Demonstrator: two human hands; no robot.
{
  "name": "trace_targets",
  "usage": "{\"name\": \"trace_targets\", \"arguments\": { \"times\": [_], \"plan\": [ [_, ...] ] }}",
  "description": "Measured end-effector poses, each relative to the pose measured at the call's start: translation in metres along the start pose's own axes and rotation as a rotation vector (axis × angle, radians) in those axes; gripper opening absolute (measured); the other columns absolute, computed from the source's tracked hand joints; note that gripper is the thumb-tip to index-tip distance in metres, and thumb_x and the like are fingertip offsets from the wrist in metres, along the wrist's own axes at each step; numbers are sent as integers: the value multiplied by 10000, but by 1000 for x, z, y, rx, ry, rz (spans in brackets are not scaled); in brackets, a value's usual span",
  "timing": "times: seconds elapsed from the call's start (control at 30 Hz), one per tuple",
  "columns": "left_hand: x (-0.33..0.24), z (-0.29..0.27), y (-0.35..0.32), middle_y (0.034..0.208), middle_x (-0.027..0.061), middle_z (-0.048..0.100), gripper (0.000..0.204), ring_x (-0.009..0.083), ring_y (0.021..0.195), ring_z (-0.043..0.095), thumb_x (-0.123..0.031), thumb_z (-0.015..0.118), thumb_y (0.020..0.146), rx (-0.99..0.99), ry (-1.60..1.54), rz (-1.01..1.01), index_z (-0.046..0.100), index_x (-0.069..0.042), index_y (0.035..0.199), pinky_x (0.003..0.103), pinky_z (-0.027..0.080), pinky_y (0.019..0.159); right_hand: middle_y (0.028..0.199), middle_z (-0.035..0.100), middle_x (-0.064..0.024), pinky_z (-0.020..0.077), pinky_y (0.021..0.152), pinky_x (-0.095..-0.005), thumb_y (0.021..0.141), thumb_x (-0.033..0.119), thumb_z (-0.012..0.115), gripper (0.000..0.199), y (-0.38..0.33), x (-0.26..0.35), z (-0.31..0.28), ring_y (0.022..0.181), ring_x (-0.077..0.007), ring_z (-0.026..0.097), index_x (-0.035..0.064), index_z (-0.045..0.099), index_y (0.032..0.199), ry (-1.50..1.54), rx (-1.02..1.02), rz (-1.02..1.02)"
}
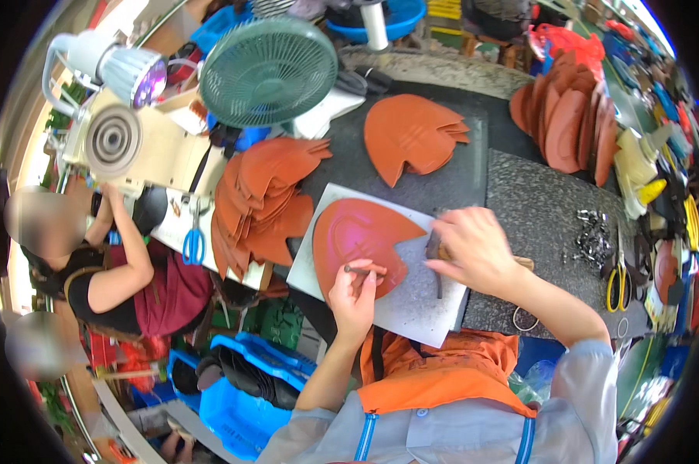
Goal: The person processes leather shoe upper pieces by placing each piece on a board, holding a metal punch against it, and striking the tool with a hammer before setting the piece aside.
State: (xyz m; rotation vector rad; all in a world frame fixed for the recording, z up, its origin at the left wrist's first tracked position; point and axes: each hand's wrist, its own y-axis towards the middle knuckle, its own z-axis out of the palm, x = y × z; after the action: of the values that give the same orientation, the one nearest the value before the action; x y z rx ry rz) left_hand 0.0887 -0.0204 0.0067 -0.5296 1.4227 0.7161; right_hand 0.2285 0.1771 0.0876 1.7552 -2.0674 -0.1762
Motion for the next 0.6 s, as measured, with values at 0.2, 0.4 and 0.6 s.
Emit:
{"name": "trace_targets", "arguments": {
  "times": [0.2, 0.4, 0.6],
  "plan": [
    [5, 10, -7, 1008, 131, 710, 225, 164, 907, 700, 68, 574, 933, -59, 142, 148, 590, 53, 1157, 280, 564, 791, 951, 531, -138, 457, 788, -399, 716, 413, 790, 502, 59, 16, 53, 894, -298, 553, 18, 603, 963, -144, 179, 101],
    [-12, 8, -12, 983, 148, 708, 165, 189, 906, 699, 76, 588, 907, -51, 297, 139, 629, 63, 1066, 301, 562, 812, 1204, 591, -234, 522, 901, -457, 802, 290, 779, 646, 69, 12, 60, 1050, -399, 643, 48, 502, 1333, 374, 331, 452],
    [11, 1, -13, 990, 162, 696, 167, 218, 918, 692, 94, 562, 909, -151, 65, 230, 589, 66, 1071, 336, 555, 862, 1245, 625, -173, 503, 977, -396, 820, 136, 703, 553, 101, -36, 26, 1145, -333, 623, 81, 512, 1335, 532, 11, 312]
  ]
}}
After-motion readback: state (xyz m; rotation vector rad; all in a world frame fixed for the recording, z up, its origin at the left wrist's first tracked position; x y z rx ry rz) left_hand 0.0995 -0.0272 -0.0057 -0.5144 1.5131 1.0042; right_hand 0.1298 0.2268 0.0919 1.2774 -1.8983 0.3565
